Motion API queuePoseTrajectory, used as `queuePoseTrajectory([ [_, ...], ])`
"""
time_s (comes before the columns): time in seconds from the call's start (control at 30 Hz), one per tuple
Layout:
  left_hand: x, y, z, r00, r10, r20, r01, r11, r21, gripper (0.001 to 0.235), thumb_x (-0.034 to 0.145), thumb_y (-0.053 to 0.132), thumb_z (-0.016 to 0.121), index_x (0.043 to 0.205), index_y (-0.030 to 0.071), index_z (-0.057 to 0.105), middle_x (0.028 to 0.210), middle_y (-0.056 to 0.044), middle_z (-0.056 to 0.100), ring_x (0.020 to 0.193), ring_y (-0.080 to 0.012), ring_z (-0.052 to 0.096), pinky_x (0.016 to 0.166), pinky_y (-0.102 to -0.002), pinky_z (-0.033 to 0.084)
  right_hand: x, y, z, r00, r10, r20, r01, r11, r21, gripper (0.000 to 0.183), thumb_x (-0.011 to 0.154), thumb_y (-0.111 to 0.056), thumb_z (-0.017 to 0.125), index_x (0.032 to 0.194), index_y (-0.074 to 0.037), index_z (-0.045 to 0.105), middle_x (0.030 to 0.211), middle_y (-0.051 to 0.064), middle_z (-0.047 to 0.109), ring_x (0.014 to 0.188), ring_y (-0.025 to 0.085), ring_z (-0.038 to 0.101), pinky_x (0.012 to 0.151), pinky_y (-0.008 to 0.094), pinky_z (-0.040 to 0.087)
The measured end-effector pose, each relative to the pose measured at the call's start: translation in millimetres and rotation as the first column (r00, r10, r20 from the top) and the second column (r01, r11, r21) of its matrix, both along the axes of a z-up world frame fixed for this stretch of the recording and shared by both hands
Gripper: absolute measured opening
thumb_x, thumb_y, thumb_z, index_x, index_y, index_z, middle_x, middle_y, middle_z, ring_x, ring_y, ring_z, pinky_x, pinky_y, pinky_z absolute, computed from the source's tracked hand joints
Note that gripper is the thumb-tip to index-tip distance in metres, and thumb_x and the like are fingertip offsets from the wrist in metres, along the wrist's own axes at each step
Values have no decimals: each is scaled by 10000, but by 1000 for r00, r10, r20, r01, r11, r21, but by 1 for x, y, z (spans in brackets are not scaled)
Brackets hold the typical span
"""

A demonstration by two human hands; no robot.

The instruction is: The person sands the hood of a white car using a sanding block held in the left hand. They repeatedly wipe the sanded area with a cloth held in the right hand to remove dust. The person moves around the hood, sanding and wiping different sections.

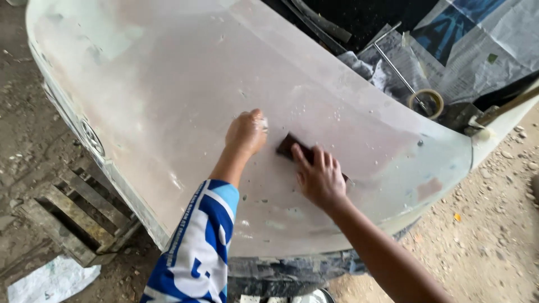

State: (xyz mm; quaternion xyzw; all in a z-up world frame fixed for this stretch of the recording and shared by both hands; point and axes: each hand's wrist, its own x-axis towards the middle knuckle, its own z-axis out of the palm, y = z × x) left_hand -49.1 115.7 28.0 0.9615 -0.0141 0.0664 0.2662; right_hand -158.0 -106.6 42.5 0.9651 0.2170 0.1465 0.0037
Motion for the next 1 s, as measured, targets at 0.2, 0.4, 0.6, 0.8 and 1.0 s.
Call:
queuePoseTrajectory([
  [0.2,32,-60,74,999,1,55,2,999,-50,216,865,166,653,1077,131,667,1057,-170,737,1016,-388,699,839,-515,572,113,20,-12,990,-27,-142,30,999,21,540,954,-347,669,1442,-191,497,1329,137,501,1214,355,518,961,554,471],
  [0.4,37,-57,53,972,60,228,-18,984,-179,289,894,229,691,1140,125,581,1078,-179,716,987,-419,690,794,-549,561,171,28,-14,986,-89,-140,127,946,299,646,912,-331,674,1457,-60,458,1354,208,499,1218,421,511,966,541,480],
  [0.6,-16,35,-62,935,114,335,-59,984,-170,479,851,300,776,1254,175,549,1349,-169,591,1231,-426,554,970,-541,504,132,22,2,974,137,-181,-167,973,-161,735,926,-391,633,1578,-275,316,1300,179,519,1191,385,521,999,554,465],
  [0.8,-41,45,-65,869,121,481,-47,986,-162,798,638,492,917,1268,177,542,1461,-269,467,1330,-473,441,1088,-592,373,228,48,19,1000,-2,3,2,998,59,634,999,-370,616,1573,-270,368,1301,191,529,1220,424,510,971,562,494],
  [1.0,-38,44,-68,859,141,491,-32,974,-223,815,642,479,908,1302,172,543,1458,-258,493,1371,-459,447,1117,-569,395,121,17,19,988,73,-136,-91,987,-130,699,934,-451,622,1562,-277,368,1230,194,551,1130,391,559,914,562,526],
])
